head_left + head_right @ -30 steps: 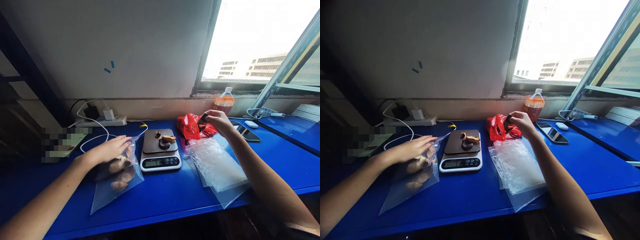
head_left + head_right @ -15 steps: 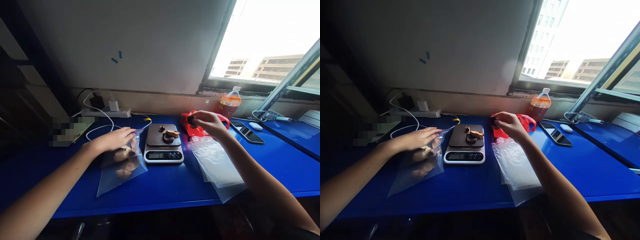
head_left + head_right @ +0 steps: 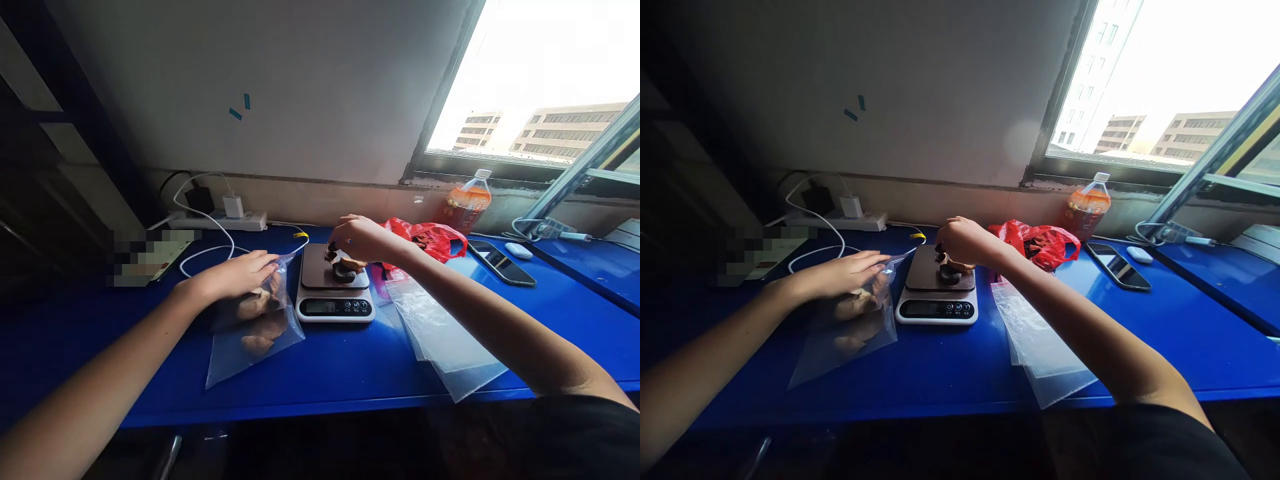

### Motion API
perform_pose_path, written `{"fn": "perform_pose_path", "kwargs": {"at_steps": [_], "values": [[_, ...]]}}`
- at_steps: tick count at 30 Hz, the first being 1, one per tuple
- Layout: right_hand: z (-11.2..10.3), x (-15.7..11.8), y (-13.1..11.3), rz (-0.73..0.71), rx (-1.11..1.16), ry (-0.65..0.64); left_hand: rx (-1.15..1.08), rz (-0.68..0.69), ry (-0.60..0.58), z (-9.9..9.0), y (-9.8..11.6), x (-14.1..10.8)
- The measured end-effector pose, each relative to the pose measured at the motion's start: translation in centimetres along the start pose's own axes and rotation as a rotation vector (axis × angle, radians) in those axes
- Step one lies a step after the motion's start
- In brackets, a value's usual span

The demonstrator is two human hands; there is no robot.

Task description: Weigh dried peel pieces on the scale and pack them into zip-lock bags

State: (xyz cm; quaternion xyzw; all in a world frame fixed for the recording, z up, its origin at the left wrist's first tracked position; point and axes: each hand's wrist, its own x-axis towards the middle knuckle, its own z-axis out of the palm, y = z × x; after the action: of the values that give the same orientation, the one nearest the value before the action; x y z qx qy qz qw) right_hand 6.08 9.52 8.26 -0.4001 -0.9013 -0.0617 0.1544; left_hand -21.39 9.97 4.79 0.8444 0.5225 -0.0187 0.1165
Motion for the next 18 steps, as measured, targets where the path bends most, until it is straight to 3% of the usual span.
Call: {"fn": "perform_pose_path", "kwargs": {"at_steps": [4,18], "values": [[0.08,-0.21,0.0,0.001,-0.018,-0.049,0.012,0.0,-0.002,0.17,-0.07,-0.03],[-0.08,-0.86,-0.11,0.157,0.318,0.089,0.028,0.036,-0.009,0.34,-0.14,0.09]]}}
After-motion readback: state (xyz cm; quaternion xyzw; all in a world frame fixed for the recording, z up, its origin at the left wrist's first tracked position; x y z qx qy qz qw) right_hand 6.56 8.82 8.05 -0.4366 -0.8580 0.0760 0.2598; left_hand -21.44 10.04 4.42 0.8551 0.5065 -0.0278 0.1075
